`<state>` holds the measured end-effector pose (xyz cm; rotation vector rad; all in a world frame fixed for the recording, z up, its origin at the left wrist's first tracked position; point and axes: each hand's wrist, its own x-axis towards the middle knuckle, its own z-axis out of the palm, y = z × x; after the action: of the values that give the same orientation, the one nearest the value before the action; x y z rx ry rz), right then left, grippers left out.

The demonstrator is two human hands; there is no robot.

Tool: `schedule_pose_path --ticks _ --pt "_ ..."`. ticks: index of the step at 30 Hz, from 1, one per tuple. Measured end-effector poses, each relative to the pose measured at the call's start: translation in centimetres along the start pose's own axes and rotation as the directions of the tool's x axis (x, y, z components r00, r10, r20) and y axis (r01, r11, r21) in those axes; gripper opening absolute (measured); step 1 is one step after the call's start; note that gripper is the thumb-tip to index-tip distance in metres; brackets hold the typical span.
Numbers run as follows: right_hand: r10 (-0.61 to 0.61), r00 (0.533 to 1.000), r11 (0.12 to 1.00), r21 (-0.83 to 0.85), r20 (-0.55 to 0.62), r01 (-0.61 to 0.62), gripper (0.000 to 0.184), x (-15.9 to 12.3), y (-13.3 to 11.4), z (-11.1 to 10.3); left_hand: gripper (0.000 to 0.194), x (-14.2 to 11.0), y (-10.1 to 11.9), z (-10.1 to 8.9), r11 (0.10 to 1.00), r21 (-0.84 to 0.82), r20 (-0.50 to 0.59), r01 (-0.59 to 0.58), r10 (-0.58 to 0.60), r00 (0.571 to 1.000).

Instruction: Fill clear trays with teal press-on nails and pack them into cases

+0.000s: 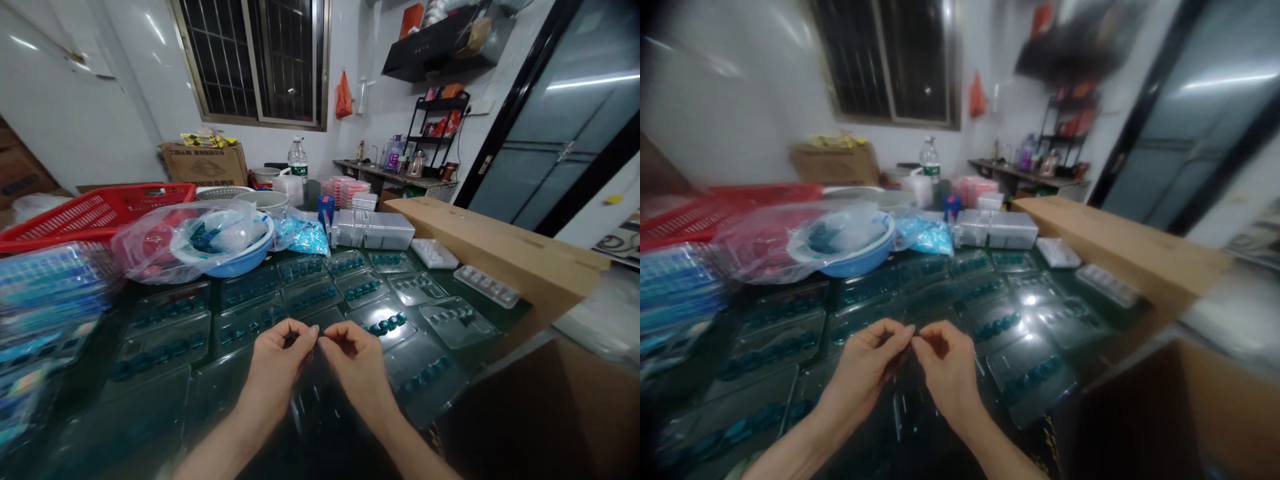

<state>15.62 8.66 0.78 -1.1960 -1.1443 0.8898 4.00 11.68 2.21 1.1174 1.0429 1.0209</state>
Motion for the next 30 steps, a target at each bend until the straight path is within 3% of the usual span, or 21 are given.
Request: schedule_pose_path --ticks 3,6,8,10,16,20,22,25,30 --pt "0.134 0.982 0.98 0.127 0.134 -0.151 0.012 0.4 0.1 0.3 0.023 -0.1 0.1 -0.6 1.0 -0.017 -0.02 0.021 -0.022 1.0" --pt "0.01 0.999 1.0 0.011 0.049 -0.011 0.011 0.2 0.2 1.2 0.023 0.0 0.2 -1.2 0.986 -0.122 -0.017 0.111 -0.114 0.993" --pt "-0.134 0.991 0.984 -0.121 -0.021 0.13 0.011 0.0 0.4 1.8 0.023 0.2 0.2 -1.5 0.964 -0.202 -0.013 0.173 -0.179 0.984" --pt "-0.205 0.978 0.961 -0.194 -0.028 0.196 0.012 0.0 0.7 2.4 0.022 0.3 0.3 -1.9 0.935 -0.276 0.01 0.223 -0.229 0.973" --pt "-0.166 0.984 0.963 -0.204 0.072 0.177 0.012 1.2 1.7 2.6 0.017 0.6 0.9 -3.6 0.848 -0.451 0.126 0.279 -0.249 0.96" --pt "-0.187 0.978 0.971 -0.133 0.089 0.197 0.012 2.7 -0.3 1.9 0.017 0.6 1.3 -5.2 0.844 -0.486 0.147 0.227 -0.177 0.973" --pt "-0.275 0.958 0.958 -0.061 0.083 0.28 0.01 3.9 -2.5 1.7 0.02 0.6 1.1 -6.0 0.857 -0.47 0.099 0.21 -0.186 0.978" --pt "-0.458 0.889 0.889 0.017 -0.007 0.458 0.008 6.7 -5.9 1.9 0.024 0.9 0.5 -7.2 0.863 -0.463 0.042 0.2 -0.205 0.978" --pt "-0.617 0.767 0.775 0.034 -0.176 0.631 0.012 16.2 -9.6 5.1 0.028 2.6 -0.7 -9.6 0.889 -0.391 0.031 0.238 -0.245 0.969"
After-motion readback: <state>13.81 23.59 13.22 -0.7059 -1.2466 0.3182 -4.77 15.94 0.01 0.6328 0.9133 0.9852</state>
